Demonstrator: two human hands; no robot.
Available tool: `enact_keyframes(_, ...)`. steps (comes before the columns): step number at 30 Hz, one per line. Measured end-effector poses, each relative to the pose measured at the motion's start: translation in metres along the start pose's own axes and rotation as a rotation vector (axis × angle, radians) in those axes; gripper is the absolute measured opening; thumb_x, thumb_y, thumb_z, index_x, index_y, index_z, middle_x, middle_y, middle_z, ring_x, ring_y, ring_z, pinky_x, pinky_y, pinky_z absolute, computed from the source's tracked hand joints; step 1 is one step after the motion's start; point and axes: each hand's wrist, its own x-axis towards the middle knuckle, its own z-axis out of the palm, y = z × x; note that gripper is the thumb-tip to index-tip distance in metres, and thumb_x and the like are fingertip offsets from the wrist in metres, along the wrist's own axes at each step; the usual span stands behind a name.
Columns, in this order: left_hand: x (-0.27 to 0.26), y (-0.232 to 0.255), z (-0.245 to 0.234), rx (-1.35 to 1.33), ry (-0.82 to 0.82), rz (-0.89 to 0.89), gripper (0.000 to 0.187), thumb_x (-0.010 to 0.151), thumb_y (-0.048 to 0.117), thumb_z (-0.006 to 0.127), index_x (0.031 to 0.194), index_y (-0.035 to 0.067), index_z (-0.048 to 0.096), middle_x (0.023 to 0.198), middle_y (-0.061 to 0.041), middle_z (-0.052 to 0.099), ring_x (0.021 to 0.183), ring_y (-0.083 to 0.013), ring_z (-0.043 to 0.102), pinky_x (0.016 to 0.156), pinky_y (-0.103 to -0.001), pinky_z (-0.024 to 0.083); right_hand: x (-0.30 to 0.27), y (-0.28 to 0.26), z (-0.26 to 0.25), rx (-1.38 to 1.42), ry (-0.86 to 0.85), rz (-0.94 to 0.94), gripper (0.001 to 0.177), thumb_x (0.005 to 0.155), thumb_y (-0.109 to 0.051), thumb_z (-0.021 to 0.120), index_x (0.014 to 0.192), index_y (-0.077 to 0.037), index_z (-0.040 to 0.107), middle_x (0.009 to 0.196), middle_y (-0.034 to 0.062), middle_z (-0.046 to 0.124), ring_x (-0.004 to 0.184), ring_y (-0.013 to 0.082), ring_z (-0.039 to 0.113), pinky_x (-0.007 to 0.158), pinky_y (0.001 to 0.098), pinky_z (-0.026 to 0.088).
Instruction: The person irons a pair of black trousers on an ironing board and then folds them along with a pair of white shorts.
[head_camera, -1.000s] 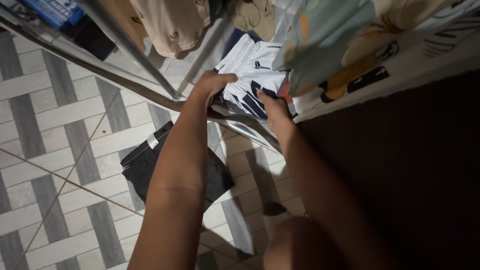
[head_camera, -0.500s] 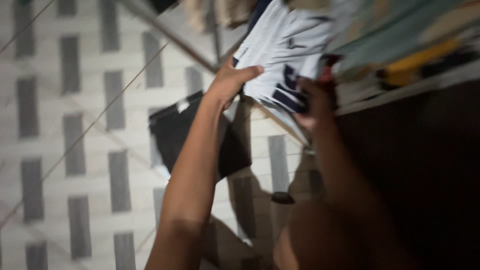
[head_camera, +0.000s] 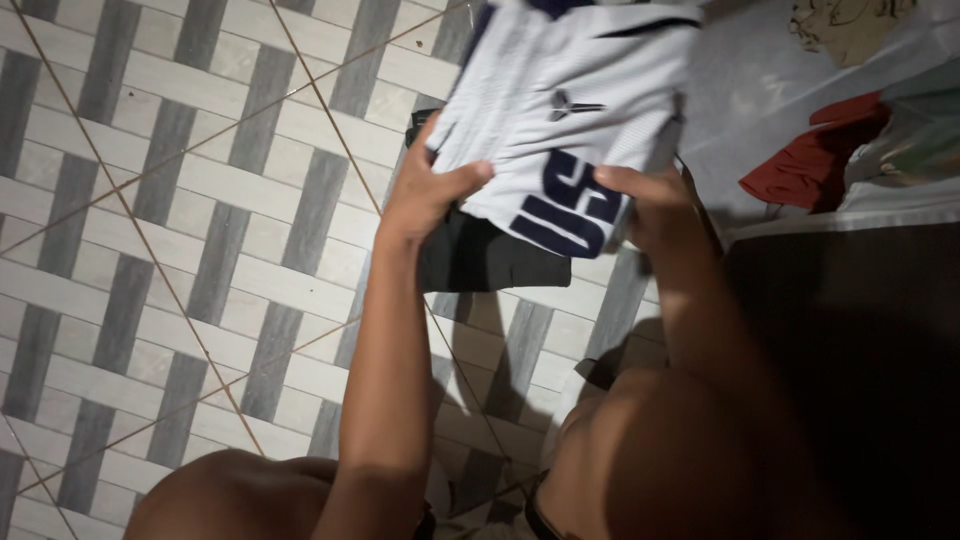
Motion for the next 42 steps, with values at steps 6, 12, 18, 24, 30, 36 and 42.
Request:
enact_keyframes(6, -0.035, -0.027, -0.025, -0.218, 0.151, -0.018, 0.082, 0.075, 0.009, 0.082, 0.148, -0.002, 0.046, 0.127, -0.016, 0.067, 0.112, -0.0232, 0.068, 0.098, -0.037, 0.056, 0.033, 0.013, 0.021, 0.345, 0.062, 0.310, 0.060, 0.088, -0.001, 0.071, 0.143, 0.011, 0.049, 0.122, 0.0204, 0.069, 0.112, 0.0284, 0.072, 0.103, 0.0375, 0.059)
enact_keyframes(12, -0.056, -0.092, -0.056, 0.102, 0.364, -0.329, 0.085, 0.071, 0.020, 0.088, 0.142, -0.006, 0.049, 0.122, -0.016, 0.071, 0.106, -0.0231, 0.071, 0.092, -0.033, 0.056, 0.011, 0.124, 0.048, 0.269, 0.115, 0.831, 0.056, 0.082, -0.003, 0.070, 0.134, 0.009, 0.051, 0.114, 0.0219, 0.070, 0.105, 0.0319, 0.073, 0.093, 0.0417, 0.062)
enact_keyframes(18, -0.055, -0.122, -0.066, 0.279, 0.362, -0.599, 0.081, 0.072, 0.032, 0.084, 0.136, -0.013, 0.063, 0.114, -0.025, 0.072, 0.093, -0.0313, 0.066, 0.080, -0.042, 0.055, -0.020, 0.181, 0.052, 0.072, 0.175, 0.758, 0.052, 0.091, -0.009, 0.075, 0.137, 0.005, 0.057, 0.123, 0.0136, 0.071, 0.112, 0.0224, 0.068, 0.095, 0.0294, 0.053)
enact_keyframes(24, -0.046, -0.120, -0.071, 0.402, 0.348, -0.428, 0.104, 0.071, 0.034, 0.091, 0.145, -0.016, 0.037, 0.129, -0.025, 0.061, 0.115, -0.0268, 0.064, 0.099, -0.037, 0.051, 0.002, 0.147, 0.053, -0.032, 0.122, 0.587, 0.056, 0.089, -0.004, 0.070, 0.140, 0.002, 0.049, 0.123, 0.0117, 0.068, 0.111, 0.0196, 0.067, 0.096, 0.0305, 0.053)
enact_keyframes(30, -0.059, -0.093, -0.066, 0.582, 0.157, -0.838, 0.093, 0.068, 0.039, 0.084, 0.134, -0.020, 0.055, 0.120, -0.034, 0.072, 0.104, -0.0377, 0.073, 0.086, -0.044, 0.059, 0.001, 0.141, 0.045, -0.006, 0.010, 0.720, 0.054, 0.089, -0.006, 0.069, 0.139, 0.001, 0.052, 0.118, 0.0137, 0.072, 0.103, 0.0210, 0.072, 0.091, 0.0313, 0.059)
enact_keyframes(36, -0.044, -0.108, -0.048, 0.359, 0.407, -0.402, 0.086, 0.071, 0.029, 0.085, 0.137, -0.013, 0.050, 0.120, -0.023, 0.071, 0.105, -0.0276, 0.071, 0.088, -0.034, 0.057, 0.000, 0.150, 0.050, -0.028, 0.088, 0.761, 0.054, 0.090, -0.010, 0.072, 0.138, 0.005, 0.051, 0.121, 0.0169, 0.070, 0.106, 0.0229, 0.070, 0.092, 0.0339, 0.057)
enact_keyframes(42, -0.030, -0.119, -0.053, 0.273, 0.446, -0.423, 0.091, 0.071, 0.023, 0.088, 0.140, -0.013, 0.041, 0.122, -0.022, 0.069, 0.107, -0.0290, 0.072, 0.092, -0.034, 0.058, -0.002, 0.136, 0.048, 0.089, 0.001, 0.752, 0.062, 0.082, -0.004, 0.076, 0.138, 0.005, 0.051, 0.123, 0.0177, 0.071, 0.110, 0.0236, 0.071, 0.097, 0.0332, 0.056)
